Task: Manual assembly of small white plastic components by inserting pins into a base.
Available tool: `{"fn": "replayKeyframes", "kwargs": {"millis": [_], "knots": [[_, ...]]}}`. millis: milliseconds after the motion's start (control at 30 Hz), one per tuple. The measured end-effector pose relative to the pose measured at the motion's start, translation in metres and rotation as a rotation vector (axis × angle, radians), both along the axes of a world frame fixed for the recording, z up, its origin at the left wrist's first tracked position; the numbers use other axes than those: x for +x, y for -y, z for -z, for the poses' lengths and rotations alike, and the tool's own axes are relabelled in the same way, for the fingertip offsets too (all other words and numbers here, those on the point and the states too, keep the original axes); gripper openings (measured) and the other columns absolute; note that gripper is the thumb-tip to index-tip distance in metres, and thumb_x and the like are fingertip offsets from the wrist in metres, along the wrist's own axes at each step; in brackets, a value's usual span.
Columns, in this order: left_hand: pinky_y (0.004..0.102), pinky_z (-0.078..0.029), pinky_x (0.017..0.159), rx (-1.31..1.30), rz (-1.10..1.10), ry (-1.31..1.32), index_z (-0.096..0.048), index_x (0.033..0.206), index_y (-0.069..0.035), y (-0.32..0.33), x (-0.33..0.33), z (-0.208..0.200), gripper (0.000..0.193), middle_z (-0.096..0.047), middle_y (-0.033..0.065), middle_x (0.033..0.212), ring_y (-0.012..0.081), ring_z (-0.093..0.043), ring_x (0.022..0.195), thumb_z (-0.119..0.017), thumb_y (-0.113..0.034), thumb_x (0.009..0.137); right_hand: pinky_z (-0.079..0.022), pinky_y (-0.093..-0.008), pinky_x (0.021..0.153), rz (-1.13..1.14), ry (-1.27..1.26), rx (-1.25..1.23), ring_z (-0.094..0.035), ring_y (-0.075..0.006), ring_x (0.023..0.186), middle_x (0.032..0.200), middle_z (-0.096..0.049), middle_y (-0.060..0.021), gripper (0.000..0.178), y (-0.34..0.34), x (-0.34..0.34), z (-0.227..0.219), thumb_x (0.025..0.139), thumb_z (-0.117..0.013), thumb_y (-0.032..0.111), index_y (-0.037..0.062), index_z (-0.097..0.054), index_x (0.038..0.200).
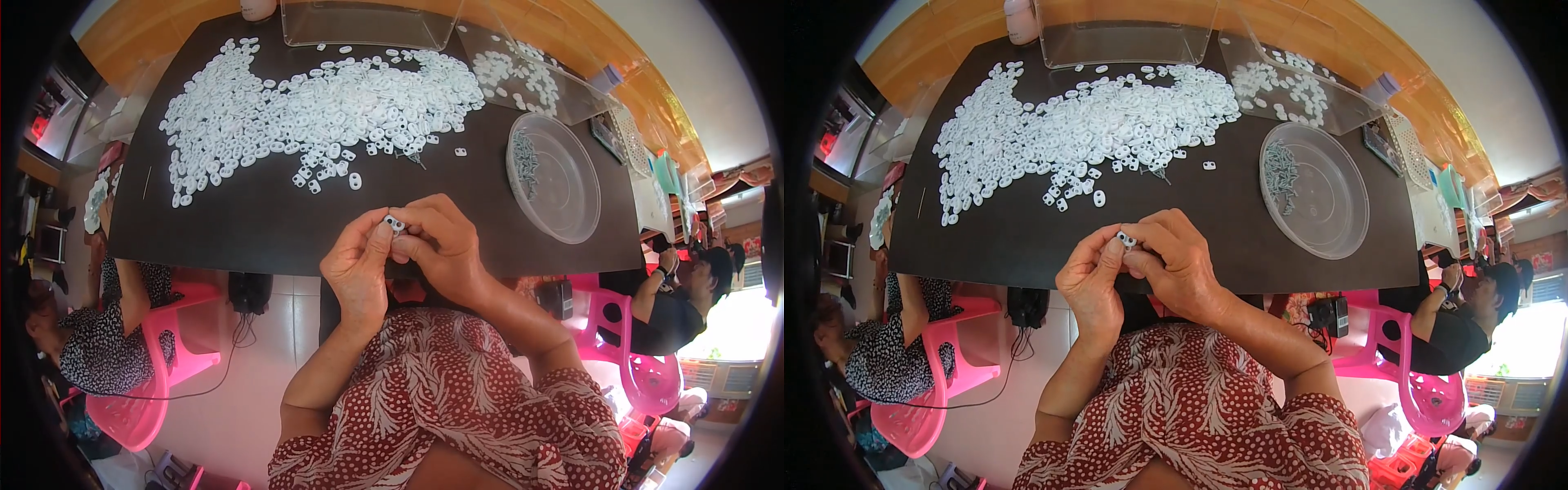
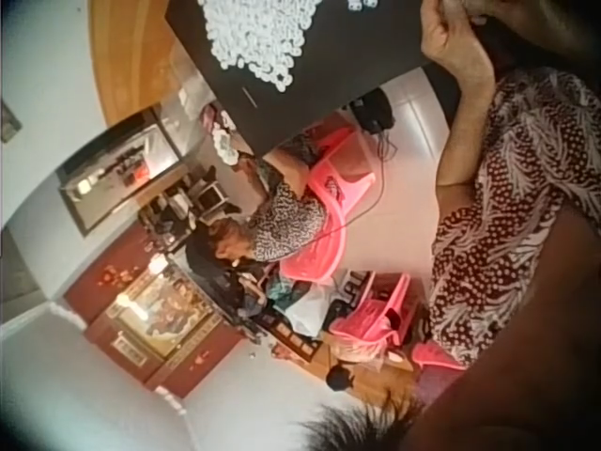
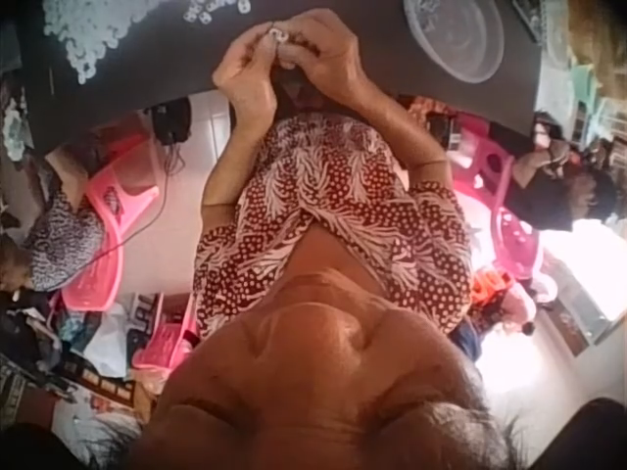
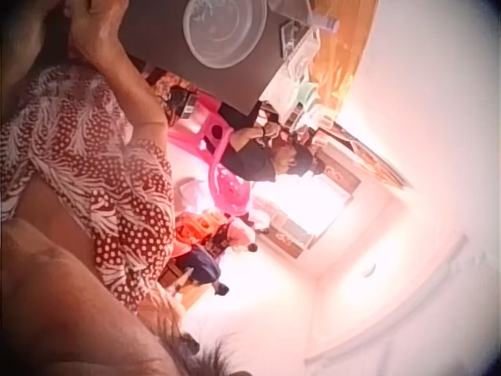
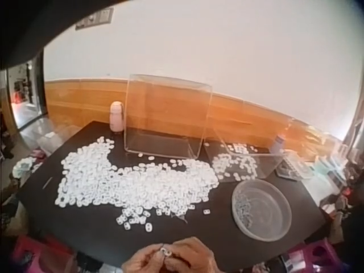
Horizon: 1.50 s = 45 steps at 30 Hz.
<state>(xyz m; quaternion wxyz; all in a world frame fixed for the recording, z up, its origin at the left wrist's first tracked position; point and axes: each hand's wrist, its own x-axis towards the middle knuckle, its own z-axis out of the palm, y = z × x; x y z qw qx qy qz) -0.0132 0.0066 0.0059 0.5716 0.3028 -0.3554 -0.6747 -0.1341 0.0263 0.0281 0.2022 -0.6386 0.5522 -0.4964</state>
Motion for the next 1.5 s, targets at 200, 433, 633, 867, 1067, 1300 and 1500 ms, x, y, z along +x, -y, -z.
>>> {"fn": "replayKeyframes", "kwargs": {"millis": [200,433,633,867,1067,1300,1500], "knots": [[0.0210,-0.049,0.065,0.037,-0.077,0.006,-0.060,0.105,0.007,0.000,-0.004,-0.004,0.018,-0.064,0.0084,0.086,0.0098,-0.059,0.070,-0.057,-0.002,0.090,-0.048,-0.0332,0.065,-0.003,-0.046,-0.038,-0.056,-0.0244,0.076,0.089,-0.060,-0.0117,0.030,0.000,0.002,-0.002,0.069,-0.069,0.000,0.0007,-0.064,0.099],[0.0216,-0.049,0.066,0.020,0.008,-0.002,-0.060,0.106,0.007,0.000,0.002,0.001,0.019,-0.064,0.0088,0.091,0.0104,-0.058,0.074,-0.057,-0.002,0.090,-0.048,-0.0324,0.065,0.034,-0.035,-0.092,-0.056,-0.0239,0.076,0.087,-0.061,-0.0117,0.031,0.000,-0.001,0.006,0.069,-0.067,-0.002,-0.0011,-0.064,0.100],[0.0216,-0.047,0.064,-0.050,0.022,-0.006,-0.060,0.108,0.007,-0.001,0.005,0.004,0.020,-0.063,0.0092,0.090,0.0110,-0.055,0.071,-0.057,-0.002,0.090,-0.048,-0.0314,0.064,0.022,0.007,-0.090,-0.056,-0.0229,0.076,0.088,-0.061,-0.0120,0.032,-0.003,0.001,0.008,0.069,-0.066,-0.004,-0.0021,-0.064,0.101],[0.0216,-0.046,0.063,-0.068,0.007,-0.022,-0.060,0.110,0.005,-0.002,0.004,0.005,0.021,-0.059,0.0056,0.090,0.0100,-0.053,0.071,-0.056,-0.001,0.090,-0.047,-0.0274,0.057,-0.009,0.122,-0.123,-0.055,-0.0190,0.074,0.091,-0.060,-0.0118,0.034,-0.004,0.006,0.013,0.070,-0.063,-0.011,-0.0033,-0.063,0.104],[0.0201,-0.044,0.063,-0.181,-0.043,0.112,-0.061,0.110,0.003,-0.008,0.003,0.006,0.021,-0.055,0.0017,0.083,0.0073,-0.050,0.070,-0.056,-0.003,0.091,-0.047,-0.0261,0.054,-0.012,-0.032,-0.231,-0.054,-0.0177,0.070,0.090,-0.059,-0.0119,0.033,-0.004,0.006,0.006,0.071,-0.062,-0.012,-0.0051,-0.062,0.104],[0.0203,-0.044,0.065,-0.235,-0.093,0.152,-0.061,0.107,0.005,-0.007,0.004,0.008,0.021,-0.057,0.0026,0.087,0.0079,-0.050,0.072,-0.057,-0.010,0.092,-0.047,-0.0268,0.053,0.011,-0.042,-0.241,-0.054,-0.0183,0.069,0.088,-0.059,-0.0126,0.035,-0.005,0.011,0.005,0.070,-0.063,-0.011,-0.0047,-0.062,0.104],[0.0187,-0.043,0.067,-0.217,-0.045,0.138,-0.061,0.107,0.003,-0.004,0.009,-0.001,0.018,-0.055,0.0010,0.087,0.0062,-0.050,0.074,-0.055,-0.005,0.092,-0.047,-0.0272,0.057,0.000,0.011,-0.185,-0.055,-0.0178,0.069,0.085,-0.061,-0.0101,0.033,-0.005,0.009,0.000,0.069,-0.065,-0.009,-0.0031,-0.062,0.102]]}}
